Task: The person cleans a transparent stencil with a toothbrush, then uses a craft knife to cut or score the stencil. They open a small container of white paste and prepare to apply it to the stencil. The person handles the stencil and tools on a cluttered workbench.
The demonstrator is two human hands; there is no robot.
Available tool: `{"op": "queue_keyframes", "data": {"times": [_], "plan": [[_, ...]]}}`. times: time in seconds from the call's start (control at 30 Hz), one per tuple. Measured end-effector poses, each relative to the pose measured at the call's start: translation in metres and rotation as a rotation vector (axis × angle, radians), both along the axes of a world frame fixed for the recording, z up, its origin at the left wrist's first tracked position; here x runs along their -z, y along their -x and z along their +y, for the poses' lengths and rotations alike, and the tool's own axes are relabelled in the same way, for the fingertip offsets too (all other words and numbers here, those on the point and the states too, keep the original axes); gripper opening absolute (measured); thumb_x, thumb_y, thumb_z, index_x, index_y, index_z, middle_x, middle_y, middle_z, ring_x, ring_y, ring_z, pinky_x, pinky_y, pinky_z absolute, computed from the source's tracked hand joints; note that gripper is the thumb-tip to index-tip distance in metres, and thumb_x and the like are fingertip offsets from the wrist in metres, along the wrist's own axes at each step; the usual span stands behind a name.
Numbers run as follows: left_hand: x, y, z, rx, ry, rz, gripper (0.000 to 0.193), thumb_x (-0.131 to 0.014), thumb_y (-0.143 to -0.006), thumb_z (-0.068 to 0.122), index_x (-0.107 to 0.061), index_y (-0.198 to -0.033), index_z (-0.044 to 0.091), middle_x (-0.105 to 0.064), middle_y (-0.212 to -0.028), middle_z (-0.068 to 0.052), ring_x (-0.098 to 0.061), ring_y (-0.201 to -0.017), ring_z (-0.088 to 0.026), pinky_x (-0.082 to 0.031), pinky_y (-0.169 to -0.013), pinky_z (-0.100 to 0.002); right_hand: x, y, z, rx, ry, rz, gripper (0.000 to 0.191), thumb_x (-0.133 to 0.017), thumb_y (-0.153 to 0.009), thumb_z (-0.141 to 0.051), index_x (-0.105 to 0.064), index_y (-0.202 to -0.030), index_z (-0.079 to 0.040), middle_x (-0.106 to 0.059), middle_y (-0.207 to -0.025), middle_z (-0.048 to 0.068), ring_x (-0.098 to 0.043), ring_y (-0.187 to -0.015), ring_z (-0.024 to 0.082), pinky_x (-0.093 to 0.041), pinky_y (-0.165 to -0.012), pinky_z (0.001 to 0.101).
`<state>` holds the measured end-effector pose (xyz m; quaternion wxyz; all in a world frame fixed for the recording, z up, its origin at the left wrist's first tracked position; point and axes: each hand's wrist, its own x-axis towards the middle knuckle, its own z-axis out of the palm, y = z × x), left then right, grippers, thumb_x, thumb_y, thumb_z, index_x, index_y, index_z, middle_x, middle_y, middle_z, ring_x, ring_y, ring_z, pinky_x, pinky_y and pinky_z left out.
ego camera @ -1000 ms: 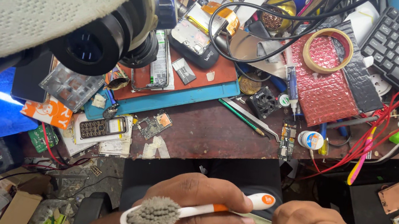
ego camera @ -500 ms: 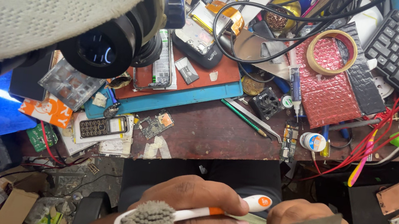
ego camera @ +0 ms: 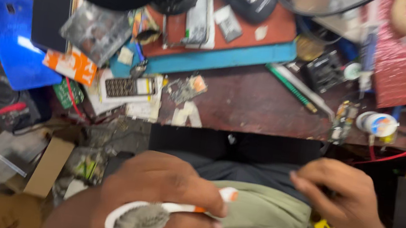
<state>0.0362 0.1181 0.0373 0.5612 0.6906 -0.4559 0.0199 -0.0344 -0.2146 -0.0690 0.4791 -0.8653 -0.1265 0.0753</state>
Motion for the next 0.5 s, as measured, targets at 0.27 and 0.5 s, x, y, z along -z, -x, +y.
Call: {"op": "queue_keyframes", "data": {"times": [0.27,0.5], "plan": [[0.043,0.023,0.029,0.054,-0.166,0.018,0.018,-0.086,-0.091,0.007,-0.068,-0.094,0.003,-0.070,-0.103,-0.009,-0.066,-0.071,-0.020,-0.052,-0.062,-0.032,0.090,0.022,-0.007,0.028,1.263,0.384,0.059,-0.063,-0.091,-0.066,-0.077,-0.098,-0.009,-0.076,-0.099,0.015,-0.073,-0.093,0.032,-0.060,-0.071,0.0427],[0.073,0.035,0.027,0.007,-0.200,0.026,0.023,-0.085,-0.094,0.007,-0.062,-0.090,0.005,-0.067,-0.105,-0.006,-0.066,-0.077,-0.018,-0.051,-0.063,-0.032,0.121,0.035,0.002,0.036,1.238,0.040,0.046,-0.063,-0.099,-0.049,-0.076,-0.099,-0.005,-0.075,-0.098,0.014,-0.072,-0.072,0.028,-0.057,-0.059,0.0386]]}}
